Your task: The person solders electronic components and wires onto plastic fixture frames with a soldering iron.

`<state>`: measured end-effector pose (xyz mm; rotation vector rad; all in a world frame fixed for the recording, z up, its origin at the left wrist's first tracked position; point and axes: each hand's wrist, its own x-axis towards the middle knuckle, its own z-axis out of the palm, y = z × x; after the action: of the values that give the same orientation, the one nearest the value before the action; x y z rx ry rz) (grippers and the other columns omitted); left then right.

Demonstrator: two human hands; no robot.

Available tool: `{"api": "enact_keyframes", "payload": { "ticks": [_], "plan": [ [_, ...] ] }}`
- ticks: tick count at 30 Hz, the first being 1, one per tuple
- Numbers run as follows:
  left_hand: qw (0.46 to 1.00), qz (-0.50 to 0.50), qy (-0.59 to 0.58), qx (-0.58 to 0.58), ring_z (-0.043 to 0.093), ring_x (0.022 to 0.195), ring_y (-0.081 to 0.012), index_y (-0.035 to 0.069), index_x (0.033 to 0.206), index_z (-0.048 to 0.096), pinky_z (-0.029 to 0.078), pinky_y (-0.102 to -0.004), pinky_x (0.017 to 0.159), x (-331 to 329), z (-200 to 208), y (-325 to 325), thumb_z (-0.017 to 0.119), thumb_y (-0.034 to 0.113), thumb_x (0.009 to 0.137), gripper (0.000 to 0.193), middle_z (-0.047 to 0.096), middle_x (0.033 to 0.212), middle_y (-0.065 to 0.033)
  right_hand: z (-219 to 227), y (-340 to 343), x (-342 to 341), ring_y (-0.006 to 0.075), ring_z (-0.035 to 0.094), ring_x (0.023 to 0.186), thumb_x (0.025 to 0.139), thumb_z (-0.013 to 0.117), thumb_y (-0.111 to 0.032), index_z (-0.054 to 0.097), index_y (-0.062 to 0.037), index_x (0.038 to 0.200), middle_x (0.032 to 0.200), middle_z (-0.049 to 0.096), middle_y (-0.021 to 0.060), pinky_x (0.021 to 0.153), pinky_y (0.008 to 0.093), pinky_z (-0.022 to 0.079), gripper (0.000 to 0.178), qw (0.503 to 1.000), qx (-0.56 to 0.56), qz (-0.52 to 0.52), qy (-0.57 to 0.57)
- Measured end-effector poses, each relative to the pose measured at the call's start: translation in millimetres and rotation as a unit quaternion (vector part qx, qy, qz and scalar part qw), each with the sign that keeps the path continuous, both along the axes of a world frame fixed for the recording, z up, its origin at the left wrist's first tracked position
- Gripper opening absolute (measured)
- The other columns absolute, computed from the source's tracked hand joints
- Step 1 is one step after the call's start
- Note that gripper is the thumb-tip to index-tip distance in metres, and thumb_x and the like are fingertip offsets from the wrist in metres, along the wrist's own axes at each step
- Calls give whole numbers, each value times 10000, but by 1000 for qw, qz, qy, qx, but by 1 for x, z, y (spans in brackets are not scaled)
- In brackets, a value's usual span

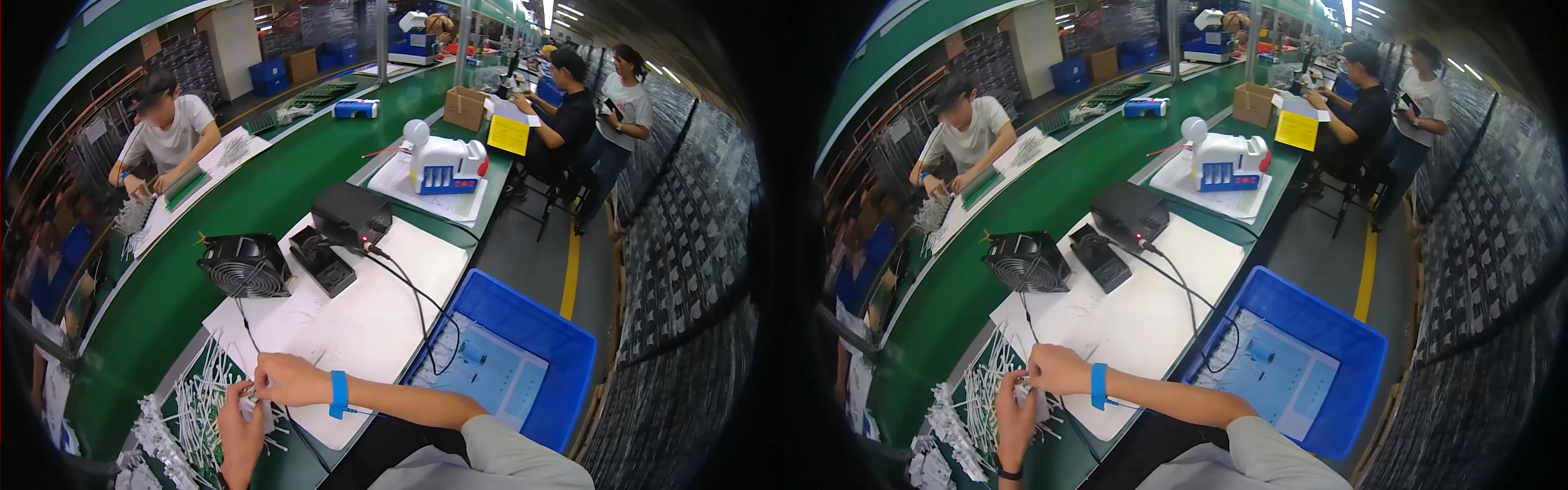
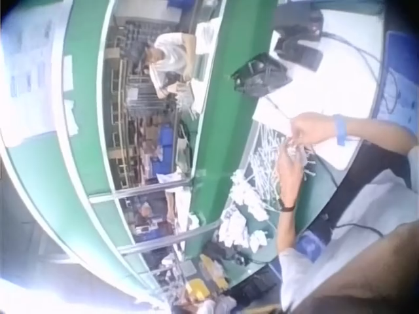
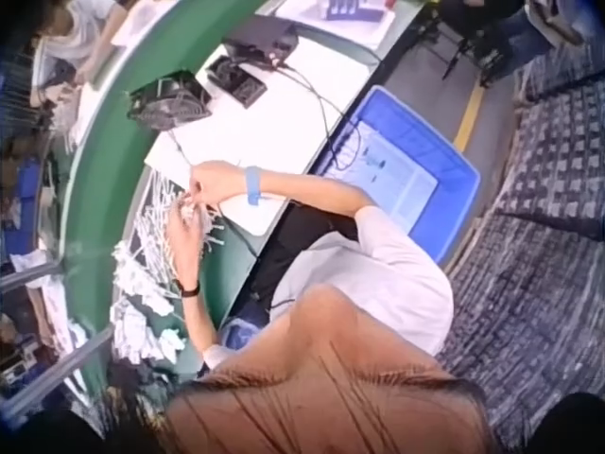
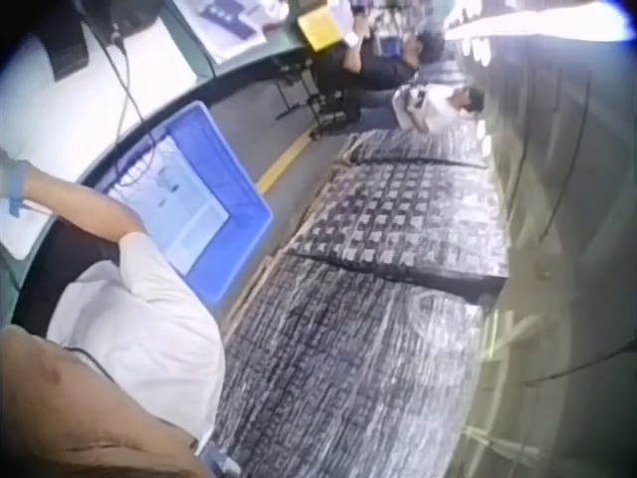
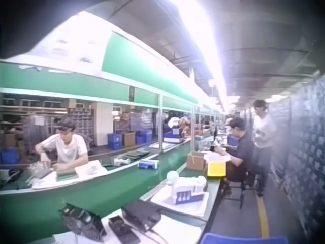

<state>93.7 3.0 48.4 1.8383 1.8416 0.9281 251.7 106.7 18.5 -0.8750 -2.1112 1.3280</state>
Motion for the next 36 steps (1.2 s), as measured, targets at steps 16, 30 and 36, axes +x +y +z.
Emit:
{"api": "enact_keyframes", "payload": {
  "ticks": [16, 30, 36],
  "plan": [
    [995, -21, -96, -30, 652, 1020, -455, 50, 1342, 484, 504, -458, 886, -6, -3, 23, 611, 63, 928, 433, 664, 1120, -258, 2, 2, -1, 217, 601, 918, 875, 733, -92, 741, -22, 936, 1010, 629, 80, 821, 340, 482, 93, 994, 10, -53, 93],
    [995, 56, -82, -11, 680, 845, -409, 16, 1167, 597, 518, -455, 759, -8, -6, 30, 578, 43, 917, 252, 703, 1011, -212, 11, -11, -8, 315, 719, 739, 920, 723, -209, 660, -52, 995, 817, 698, 132, 626, 406, 535, 185, 979, 131, -159, -8],
    [988, 58, -82, 115, 655, 999, -430, 0, 1134, 628, 513, -431, 883, 1, -13, 55, 560, 32, 923, 224, 678, 1059, -249, 14, -29, 4, 284, 658, 653, 874, 716, -83, 725, -49, 1004, 797, 671, 127, 588, 388, 514, 135, 954, 249, -157, 51]
  ]
}}
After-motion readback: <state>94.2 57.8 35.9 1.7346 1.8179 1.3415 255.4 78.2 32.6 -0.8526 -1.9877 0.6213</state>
